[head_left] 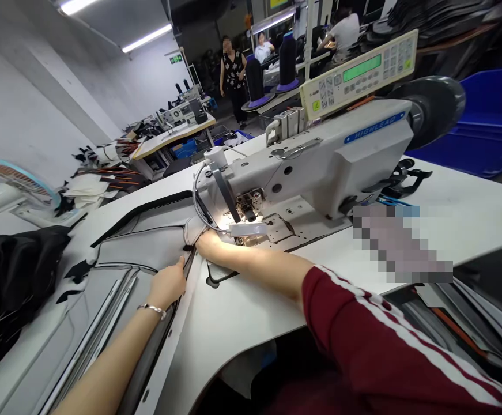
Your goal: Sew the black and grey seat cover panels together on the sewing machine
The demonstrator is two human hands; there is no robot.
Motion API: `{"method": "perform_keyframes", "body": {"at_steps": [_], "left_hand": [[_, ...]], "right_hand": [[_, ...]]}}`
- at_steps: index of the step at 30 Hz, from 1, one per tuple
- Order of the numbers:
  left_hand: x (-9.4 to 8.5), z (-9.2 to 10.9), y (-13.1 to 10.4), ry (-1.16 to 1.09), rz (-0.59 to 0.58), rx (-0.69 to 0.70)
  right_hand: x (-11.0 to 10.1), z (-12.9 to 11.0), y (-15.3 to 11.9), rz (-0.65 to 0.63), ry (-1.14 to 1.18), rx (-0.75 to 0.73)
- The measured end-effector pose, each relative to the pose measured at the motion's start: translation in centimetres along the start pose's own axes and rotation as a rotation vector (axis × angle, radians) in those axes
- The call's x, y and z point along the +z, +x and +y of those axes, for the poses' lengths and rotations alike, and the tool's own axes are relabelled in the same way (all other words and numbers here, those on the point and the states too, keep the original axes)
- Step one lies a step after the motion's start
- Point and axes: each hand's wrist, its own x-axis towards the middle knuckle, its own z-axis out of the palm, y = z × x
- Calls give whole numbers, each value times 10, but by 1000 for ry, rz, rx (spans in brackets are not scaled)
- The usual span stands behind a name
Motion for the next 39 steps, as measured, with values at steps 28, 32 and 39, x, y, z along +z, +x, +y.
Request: {"method": "perform_keyframes", "body": {"at_steps": [28, 32, 39], "left_hand": [[10, 54, 35, -268, 423, 474], [6, 67, 39, -243, 418, 454], [-3, 89, 40, -256, 394, 470]], "right_hand": [[-11, -12, -167, -134, 276, -187], [-13, -7, -173, -83, 224, -140], [-16, 5, -187, -75, 208, -157]]}}
